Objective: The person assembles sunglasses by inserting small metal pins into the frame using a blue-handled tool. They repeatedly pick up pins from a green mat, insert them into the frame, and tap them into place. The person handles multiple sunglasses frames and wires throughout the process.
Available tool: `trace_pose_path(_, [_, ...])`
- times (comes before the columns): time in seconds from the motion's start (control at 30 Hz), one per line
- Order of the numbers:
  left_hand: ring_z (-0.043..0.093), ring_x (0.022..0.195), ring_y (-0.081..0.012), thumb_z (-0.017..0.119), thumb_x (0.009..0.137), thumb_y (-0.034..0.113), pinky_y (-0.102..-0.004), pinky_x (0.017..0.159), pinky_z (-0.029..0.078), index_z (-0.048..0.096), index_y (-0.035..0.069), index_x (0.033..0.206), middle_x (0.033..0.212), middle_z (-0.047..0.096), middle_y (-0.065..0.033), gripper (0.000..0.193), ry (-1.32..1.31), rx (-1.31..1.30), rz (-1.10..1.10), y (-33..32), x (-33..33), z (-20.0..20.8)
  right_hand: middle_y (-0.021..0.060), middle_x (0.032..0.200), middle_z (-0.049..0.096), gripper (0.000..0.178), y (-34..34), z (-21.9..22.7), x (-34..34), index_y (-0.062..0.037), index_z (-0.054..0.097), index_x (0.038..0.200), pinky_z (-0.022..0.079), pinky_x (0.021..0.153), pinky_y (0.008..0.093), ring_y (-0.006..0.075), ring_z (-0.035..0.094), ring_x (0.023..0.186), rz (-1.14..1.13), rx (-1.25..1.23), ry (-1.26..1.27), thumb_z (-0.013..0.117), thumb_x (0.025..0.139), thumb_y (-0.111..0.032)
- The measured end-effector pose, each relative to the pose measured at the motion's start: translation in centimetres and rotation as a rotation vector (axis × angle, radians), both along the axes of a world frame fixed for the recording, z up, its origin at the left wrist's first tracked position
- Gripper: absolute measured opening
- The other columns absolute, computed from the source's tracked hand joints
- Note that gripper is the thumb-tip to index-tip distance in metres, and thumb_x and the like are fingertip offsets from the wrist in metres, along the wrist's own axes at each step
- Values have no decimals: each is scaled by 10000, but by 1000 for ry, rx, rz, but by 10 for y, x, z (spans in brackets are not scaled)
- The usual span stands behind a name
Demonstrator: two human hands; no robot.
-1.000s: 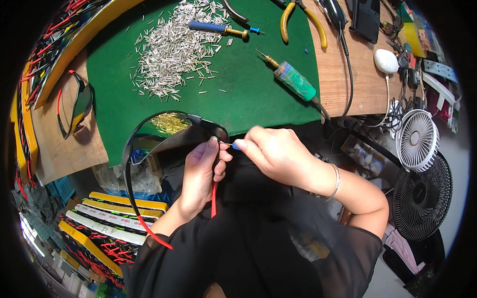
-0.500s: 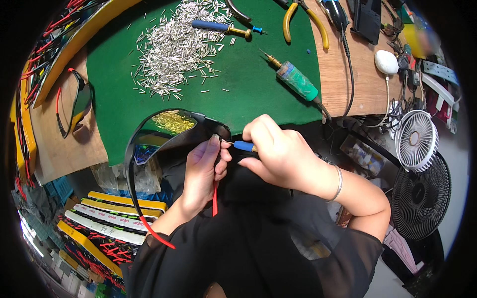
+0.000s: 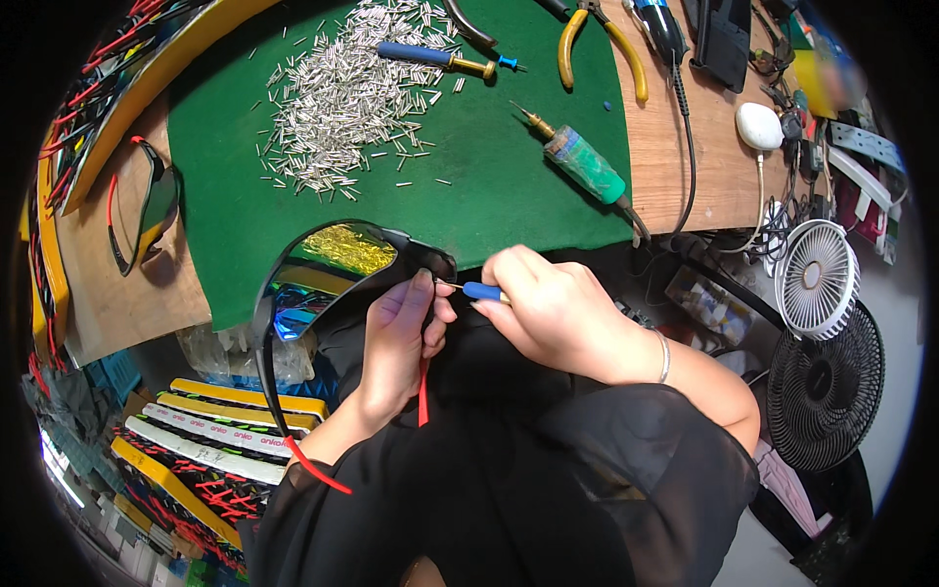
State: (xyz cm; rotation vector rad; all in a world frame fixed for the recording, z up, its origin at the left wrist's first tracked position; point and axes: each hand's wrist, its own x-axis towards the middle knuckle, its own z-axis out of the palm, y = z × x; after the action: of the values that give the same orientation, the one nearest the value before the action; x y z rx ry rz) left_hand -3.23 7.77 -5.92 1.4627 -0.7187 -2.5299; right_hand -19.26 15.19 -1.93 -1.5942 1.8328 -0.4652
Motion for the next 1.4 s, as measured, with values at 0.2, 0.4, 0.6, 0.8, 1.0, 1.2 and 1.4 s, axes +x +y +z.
trace_pose_path(0.2, [344,457,-31,424,940,261,-175,415,279,547,12,872,655,506,0,286,-1,-1,14,0,-1,1,101,615,536,183,1,-9,0,-33,530,787,474,508,331,275,571,578,0,-84,4,631,781,-185])
trace_pose_path(0.4, [346,457,-33,428,938,266,-177,418,278,549,13,868,652,509,-1,289,7,-5,7,1,0,-2,106,609,527,185,-5,2,5,-25,530,750,463,492,342,275,563,567,-122,-89,-77,610,798,-184])
trace_pose_path(0.6, [351,457,-32,423,940,260,-175,418,278,551,14,870,655,515,-2,286,-9,-20,-1,2,-1,0,118,700,531,230,3,-6,0,-19,506,793,461,493,356,288,558,571,-14,-34,7,641,771,-204])
trace_pose_path(0.8, [349,454,-28,424,941,260,-173,412,276,552,14,870,659,515,-5,286,-1,-25,17,2,0,-1,113,611,533,268,0,-9,-1,-20,479,867,467,523,358,307,571,577,-33,26,-78,637,777,-217])
trace_pose_path(1.0, [358,462,-29,434,937,270,-170,413,281,554,12,875,660,513,-6,291,-1,-28,10,2,0,-1,132,615,536,227,-5,2,4,-11,496,749,459,502,373,317,560,566,-143,-65,-102,599,807,-204])
trace_pose_path(1.2, [364,470,-28,436,936,272,-168,419,286,553,9,884,669,518,-9,293,20,-24,18,3,1,-3,127,692,520,302,4,-6,-3,-12,451,892,458,492,361,294,574,590,12,-13,-30,647,764,-204])
trace_pose_path(1.4, [362,472,-26,434,937,275,-165,421,283,553,8,888,670,520,-9,296,13,-23,16,2,0,-2,110,652,545,335,0,-3,-3,-29,450,934,479,541,346,310,580,601,-36,123,-108,664,760,-220])
